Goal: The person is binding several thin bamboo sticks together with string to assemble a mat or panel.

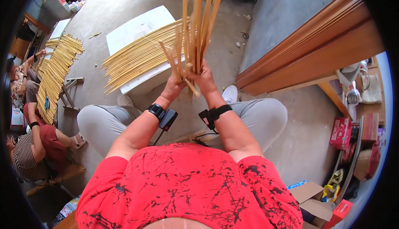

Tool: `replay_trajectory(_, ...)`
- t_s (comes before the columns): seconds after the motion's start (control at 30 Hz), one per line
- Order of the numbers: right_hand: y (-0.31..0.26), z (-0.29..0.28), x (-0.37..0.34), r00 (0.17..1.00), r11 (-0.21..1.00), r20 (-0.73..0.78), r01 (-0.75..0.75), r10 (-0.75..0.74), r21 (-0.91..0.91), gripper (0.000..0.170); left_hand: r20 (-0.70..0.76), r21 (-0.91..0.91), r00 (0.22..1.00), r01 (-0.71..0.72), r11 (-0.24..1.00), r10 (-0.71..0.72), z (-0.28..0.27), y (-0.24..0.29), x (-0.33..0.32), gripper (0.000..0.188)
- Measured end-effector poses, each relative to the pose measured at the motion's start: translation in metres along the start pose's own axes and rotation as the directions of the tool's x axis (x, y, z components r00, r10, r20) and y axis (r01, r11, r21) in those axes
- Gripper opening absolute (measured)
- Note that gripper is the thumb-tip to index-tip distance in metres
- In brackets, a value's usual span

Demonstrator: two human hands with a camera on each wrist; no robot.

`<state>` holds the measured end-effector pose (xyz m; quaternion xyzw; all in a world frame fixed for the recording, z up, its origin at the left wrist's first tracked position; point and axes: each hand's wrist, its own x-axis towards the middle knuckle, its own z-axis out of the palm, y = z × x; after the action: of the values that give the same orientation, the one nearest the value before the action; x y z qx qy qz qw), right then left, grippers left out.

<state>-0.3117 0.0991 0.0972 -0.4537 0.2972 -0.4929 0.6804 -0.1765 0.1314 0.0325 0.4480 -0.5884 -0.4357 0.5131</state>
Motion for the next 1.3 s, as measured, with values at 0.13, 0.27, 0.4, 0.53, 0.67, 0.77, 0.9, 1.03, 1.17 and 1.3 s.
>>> replay_trajectory(0.13,0.012,0.002,-0.005,0.983,0.985,0.052,-0.173,0.174,-0.027,0.043,0.007,-0.271,0.991,0.129,0.954,-0.132,0.009,-0.044,-0.001,0.055)
replay_trajectory(0.27,0.029,-0.002,-0.002,0.975,0.976,0.031,-0.219,0.22,-0.012,0.047,0.056,-0.306,0.979,0.203,0.93,-0.195,0.005,-0.02,-0.002,0.05)
replay_trajectory(0.4,0.02,-0.004,-0.004,0.965,0.967,0.058,-0.254,0.255,-0.026,0.056,0.139,-0.274,0.959,0.279,0.921,-0.249,0.0,-0.019,-0.006,0.047)
replay_trajectory(0.53,0.026,0.002,-0.004,0.996,0.996,0.01,-0.084,0.083,0.015,0.055,0.098,-0.322,0.958,0.286,0.903,-0.269,0.007,-0.031,-0.001,0.05)
replay_trajectory(0.67,0.022,-0.013,-0.005,0.966,0.966,0.062,-0.254,0.251,0.045,0.048,0.031,-0.102,0.981,0.196,0.975,-0.194,0.009,-0.028,-0.005,0.053)
replay_trajectory(0.77,0.013,-0.02,-0.002,0.952,0.959,0.136,-0.281,0.276,0.022,0.044,0.068,-0.144,0.978,0.204,0.968,-0.196,0.012,-0.014,-0.006,0.057)
replay_trajectory(0.9,0.001,-0.027,-0.002,0.932,0.963,0.244,-0.262,0.269,-0.062,0.054,-0.077,-0.06,0.997,-0.024,0.998,0.02,0.017,0.006,-0.004,0.034)
replay_trajectory(1.03,0.003,-0.031,-0.004,0.932,0.952,0.191,-0.303,0.307,-0.05,0.041,-0.04,-0.041,0.997,0.062,0.997,-0.063,0.016,0.002,-0.003,0.035)
replay_trajectory(1.17,0.003,-0.032,-0.006,0.882,0.908,0.23,-0.376,0.411,-0.184,0.047,-0.022,0.002,0.999,-0.027,1.0,0.027,0.012,-0.001,-0.001,0.03)
replay_trajectory(1.3,0.025,-0.009,-0.017,0.979,0.897,0.11,-0.109,0.171,-0.429,0.062,0.105,-0.273,0.974,0.224,0.936,-0.203,0.017,-0.032,-0.006,0.036)
